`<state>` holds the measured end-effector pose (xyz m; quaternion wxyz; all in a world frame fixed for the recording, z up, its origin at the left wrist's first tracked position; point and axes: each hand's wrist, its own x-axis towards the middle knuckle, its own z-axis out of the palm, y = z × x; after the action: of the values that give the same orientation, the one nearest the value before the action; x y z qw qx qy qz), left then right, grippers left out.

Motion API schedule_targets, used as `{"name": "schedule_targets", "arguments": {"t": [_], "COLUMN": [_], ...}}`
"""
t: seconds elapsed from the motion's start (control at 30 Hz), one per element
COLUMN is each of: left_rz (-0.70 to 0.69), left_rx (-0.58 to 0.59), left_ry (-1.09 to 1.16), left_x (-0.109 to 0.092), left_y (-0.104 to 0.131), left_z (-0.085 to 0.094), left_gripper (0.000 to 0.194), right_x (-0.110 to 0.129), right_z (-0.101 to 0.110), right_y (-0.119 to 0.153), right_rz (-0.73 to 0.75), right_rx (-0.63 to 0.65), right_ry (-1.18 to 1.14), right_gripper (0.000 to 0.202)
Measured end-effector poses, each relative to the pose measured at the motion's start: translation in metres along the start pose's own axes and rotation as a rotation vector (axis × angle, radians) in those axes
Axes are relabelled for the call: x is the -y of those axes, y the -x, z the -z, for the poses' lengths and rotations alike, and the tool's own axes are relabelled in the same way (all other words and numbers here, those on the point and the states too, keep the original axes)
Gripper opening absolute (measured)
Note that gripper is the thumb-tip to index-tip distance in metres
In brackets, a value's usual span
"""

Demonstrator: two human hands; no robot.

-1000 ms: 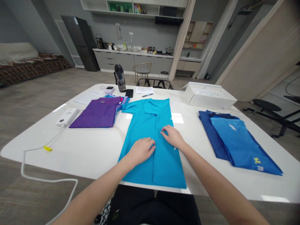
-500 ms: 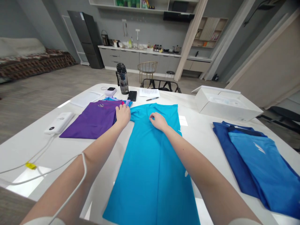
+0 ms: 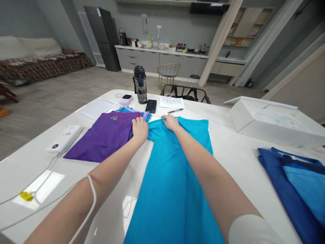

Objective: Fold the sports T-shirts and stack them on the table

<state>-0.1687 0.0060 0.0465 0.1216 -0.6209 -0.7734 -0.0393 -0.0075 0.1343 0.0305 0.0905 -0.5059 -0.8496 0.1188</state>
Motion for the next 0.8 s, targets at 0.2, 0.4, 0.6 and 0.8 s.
{"name": "schedule_targets", "arguments": {"t": [0.2, 0.4, 0.6, 0.8], "left_rz": [-0.045, -0.091, -0.204, -0.265], "left_rx": [0.032, 0.020, 0.163, 0.167], "left_ry": [0.139, 0.709, 1.037, 0.766], "left_x": [0.010, -0.028, -0.124, -0.124], "left_y": [0.004, 0.005, 0.016, -0.026], "left_z": [0.041, 0.103, 0.095, 0.022], "left_gripper": [0.028, 0.020, 0.023, 0.028], "right_x": [-0.015, -0.047, -0.101, -0.124], "right_z": [0.008, 0.052, 0.076, 0.059], "right_y": [-0.017, -0.024, 0.016, 0.113], "right_rz": [0.077, 0.221, 0.133, -0.113], "right_rx": [-0.012, -0.057, -0.062, -0.131], "right_ry": [-0.096, -0.409, -0.492, -0.248], "right_gripper": [0.017, 0.013, 0.020, 0.028]}}
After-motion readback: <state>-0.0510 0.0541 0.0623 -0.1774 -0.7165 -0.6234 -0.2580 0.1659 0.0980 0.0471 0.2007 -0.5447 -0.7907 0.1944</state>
